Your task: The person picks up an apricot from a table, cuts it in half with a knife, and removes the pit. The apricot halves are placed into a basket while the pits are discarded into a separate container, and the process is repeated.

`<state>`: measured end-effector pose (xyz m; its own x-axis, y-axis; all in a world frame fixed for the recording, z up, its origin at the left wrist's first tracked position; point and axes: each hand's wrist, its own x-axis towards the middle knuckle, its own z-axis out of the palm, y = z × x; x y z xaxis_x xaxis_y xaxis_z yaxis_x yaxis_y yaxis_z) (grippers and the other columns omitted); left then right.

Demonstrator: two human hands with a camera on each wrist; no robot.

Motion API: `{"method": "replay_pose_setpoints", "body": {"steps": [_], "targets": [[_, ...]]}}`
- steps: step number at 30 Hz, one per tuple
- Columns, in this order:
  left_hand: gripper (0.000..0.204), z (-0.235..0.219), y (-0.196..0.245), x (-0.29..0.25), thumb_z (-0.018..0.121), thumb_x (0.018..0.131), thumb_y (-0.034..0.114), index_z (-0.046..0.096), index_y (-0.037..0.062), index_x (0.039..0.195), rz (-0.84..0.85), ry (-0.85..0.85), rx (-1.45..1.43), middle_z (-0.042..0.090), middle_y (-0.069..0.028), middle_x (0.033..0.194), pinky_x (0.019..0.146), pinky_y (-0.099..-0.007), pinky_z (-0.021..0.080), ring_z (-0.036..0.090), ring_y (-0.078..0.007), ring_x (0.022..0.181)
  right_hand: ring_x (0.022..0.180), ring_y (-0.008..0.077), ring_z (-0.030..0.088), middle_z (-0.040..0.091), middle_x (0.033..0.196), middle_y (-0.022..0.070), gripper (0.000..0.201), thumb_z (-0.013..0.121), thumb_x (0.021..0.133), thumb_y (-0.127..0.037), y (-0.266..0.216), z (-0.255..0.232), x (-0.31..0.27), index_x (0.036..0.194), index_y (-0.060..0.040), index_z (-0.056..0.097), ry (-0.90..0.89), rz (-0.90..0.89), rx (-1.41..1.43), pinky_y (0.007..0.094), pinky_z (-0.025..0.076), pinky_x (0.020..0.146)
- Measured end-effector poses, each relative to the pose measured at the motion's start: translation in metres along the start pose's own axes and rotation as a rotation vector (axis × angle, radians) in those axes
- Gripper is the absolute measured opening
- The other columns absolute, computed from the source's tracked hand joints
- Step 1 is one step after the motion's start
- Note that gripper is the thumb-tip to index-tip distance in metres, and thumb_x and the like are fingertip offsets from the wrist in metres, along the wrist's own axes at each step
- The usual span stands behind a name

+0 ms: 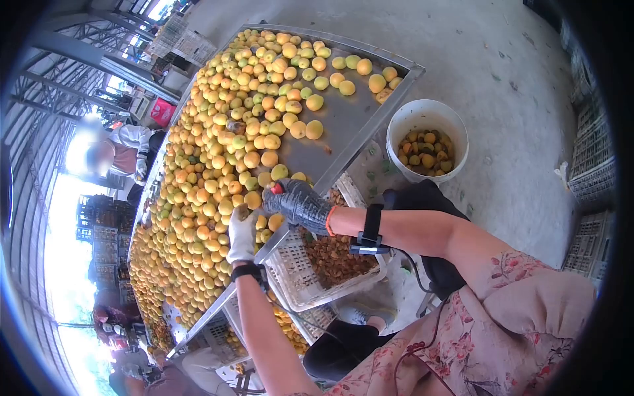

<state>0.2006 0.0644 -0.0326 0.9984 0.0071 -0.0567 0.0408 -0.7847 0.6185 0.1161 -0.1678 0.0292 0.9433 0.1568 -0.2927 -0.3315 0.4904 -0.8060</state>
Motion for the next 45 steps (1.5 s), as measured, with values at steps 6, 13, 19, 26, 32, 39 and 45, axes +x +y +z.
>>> {"method": "replay_pose_setpoints", "body": {"steps": [6, 13, 19, 26, 32, 39, 45], "targets": [[0.065, 0.004, 0.055, 0.016, 0.068, 0.075, 0.027, 0.045, -0.0001, 0.129, -0.144, -0.064, 0.389, 0.058, -0.0237, 0.117, 0.091, -0.0391, 0.045, 0.057, -0.0360, 0.108, 0.058, 0.0141, 0.056, 0.058, 0.070, 0.0036, 0.011, 0.064, 0.084, -0.014, -0.012, -0.025, 0.007, 0.088, -0.0047, 0.060, -0.035, 0.009, 0.343, 0.0280, 0.046, 0.049], [0.062, 0.017, 0.041, 0.041, 0.065, 0.078, 0.023, 0.041, 0.0014, 0.131, -0.139, -0.027, 0.451, 0.056, -0.0237, 0.119, 0.089, -0.0416, 0.045, 0.056, -0.0377, 0.108, 0.071, 0.0195, 0.062, 0.062, 0.085, 0.0067, 0.019, 0.063, 0.086, -0.012, -0.021, -0.040, 0.012, 0.101, -0.0002, 0.059, -0.082, 0.065, 0.541, 0.0338, 0.055, 0.063], [0.053, 0.008, 0.038, 0.044, 0.061, 0.079, 0.009, 0.041, 0.0006, 0.128, -0.184, -0.138, -0.033, 0.062, -0.0164, 0.101, 0.075, -0.0331, 0.050, 0.061, -0.0257, 0.087, 0.055, 0.0118, 0.051, 0.056, 0.066, 0.0019, 0.013, 0.066, 0.084, -0.018, -0.026, -0.035, 0.012, 0.081, -0.0065, 0.061, -0.016, 0.064, 0.213, 0.0267, 0.041, 0.050], [0.052, -0.018, 0.134, -0.100, 0.049, 0.083, -0.002, 0.038, -0.0016, 0.134, 0.131, -0.074, -0.608, 0.055, -0.0141, 0.114, 0.077, -0.0264, 0.050, 0.059, -0.0175, 0.092, 0.057, 0.0160, 0.051, 0.053, 0.063, 0.0087, 0.023, 0.069, 0.077, -0.019, 0.007, -0.016, 0.007, 0.072, -0.0044, 0.052, -0.074, -0.306, -0.290, 0.0328, 0.042, 0.057], [0.053, -0.011, 0.120, -0.181, 0.049, 0.081, 0.002, 0.038, 0.0026, 0.132, 0.033, 0.049, -1.387, 0.050, -0.0134, 0.122, 0.091, -0.0377, 0.048, 0.054, -0.0235, 0.108, 0.069, 0.0071, 0.057, 0.062, 0.071, 0.0004, 0.020, 0.073, 0.077, -0.017, 0.001, -0.001, -0.020, 0.088, -0.0030, 0.064, -0.317, -0.206, -0.424, 0.0277, 0.048, 0.062], [0.058, -0.008, 0.066, -0.197, 0.056, 0.081, 0.003, 0.036, 0.0049, 0.135, 0.150, 0.182, -1.514, 0.047, -0.0147, 0.128, 0.093, -0.0393, 0.047, 0.051, -0.0239, 0.113, 0.080, 0.0295, 0.063, 0.063, 0.085, 0.0124, 0.033, 0.068, 0.081, -0.029, 0.031, 0.022, -0.024, 0.101, -0.0053, 0.057, -0.415, -0.644, -0.876, 0.0373, 0.048, 0.070], [0.058, -0.019, 0.044, -0.203, 0.059, 0.085, 0.009, 0.035, -0.0003, 0.136, 0.146, 0.240, -1.674, 0.048, -0.0172, 0.129, 0.096, -0.0369, 0.046, 0.050, -0.0271, 0.118, 0.084, 0.0310, 0.063, 0.064, 0.088, 0.0137, 0.028, 0.061, 0.088, -0.027, 0.046, 0.039, -0.042, 0.101, -0.0020, 0.057, -0.486, -0.685, -0.816, 0.0379, 0.048, 0.073]]}}
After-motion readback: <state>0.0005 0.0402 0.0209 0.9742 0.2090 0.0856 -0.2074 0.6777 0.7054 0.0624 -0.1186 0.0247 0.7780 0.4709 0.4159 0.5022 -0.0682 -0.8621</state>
